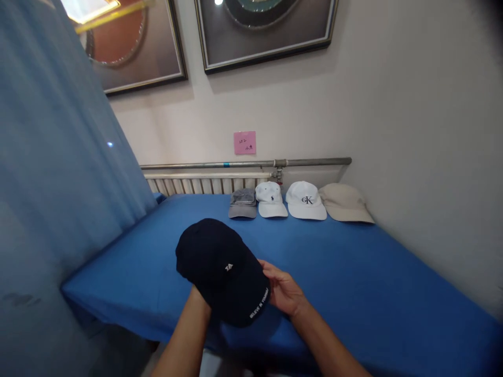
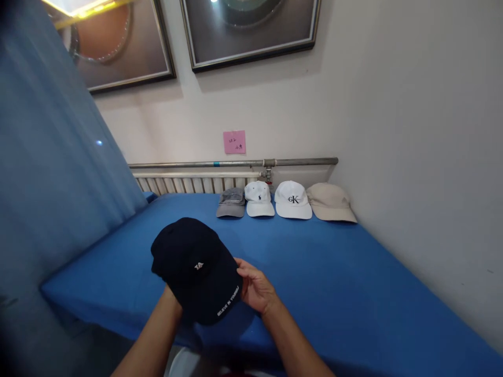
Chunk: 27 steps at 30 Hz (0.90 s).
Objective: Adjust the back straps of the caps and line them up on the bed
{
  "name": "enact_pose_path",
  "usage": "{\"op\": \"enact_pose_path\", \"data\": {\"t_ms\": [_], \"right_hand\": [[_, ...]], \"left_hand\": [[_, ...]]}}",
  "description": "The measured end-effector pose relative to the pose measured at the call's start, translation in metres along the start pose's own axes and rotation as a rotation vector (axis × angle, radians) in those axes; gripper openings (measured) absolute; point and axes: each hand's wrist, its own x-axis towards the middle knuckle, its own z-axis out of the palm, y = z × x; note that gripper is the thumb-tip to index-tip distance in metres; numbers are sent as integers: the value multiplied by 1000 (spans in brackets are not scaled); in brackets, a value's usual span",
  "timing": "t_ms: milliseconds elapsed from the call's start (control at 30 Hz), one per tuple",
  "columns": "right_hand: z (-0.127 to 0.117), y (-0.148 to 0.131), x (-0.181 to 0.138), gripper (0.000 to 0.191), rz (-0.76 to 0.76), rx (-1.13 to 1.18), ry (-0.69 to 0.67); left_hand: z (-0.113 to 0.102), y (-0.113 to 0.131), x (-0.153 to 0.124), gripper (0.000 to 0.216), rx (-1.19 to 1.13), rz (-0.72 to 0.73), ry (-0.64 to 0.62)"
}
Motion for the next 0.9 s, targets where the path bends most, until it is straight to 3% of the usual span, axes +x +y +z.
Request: {"op": "enact_pose_path", "data": {"t_ms": [167, 267, 333, 500, 633, 733, 900], "right_hand": [[3, 0, 17, 35, -90, 82, 67], [4, -2, 35, 36, -159, 110, 161], [6, -3, 47, 37, -194, 115, 204], [18, 2, 79, 38, -227, 140, 266], [20, 11, 105, 41, -175, 71, 264], [15, 14, 120, 48, -111, -64, 270], [2, 3, 128, 52, 15, -177, 250]], "left_hand": [[8, -9, 1, 45, -449, -292, -73], [4, -2, 3, 43, -973, -497, -12], [1, 7, 6, 41, -1156, -559, 60], [13, 23, 17, 27, -1098, -711, 389], [21, 17, 31, 26, -1019, -697, 564], [8, 8, 50, 27, -960, -646, 604], [-36, -5, 102, 27, -863, -562, 660]]}}
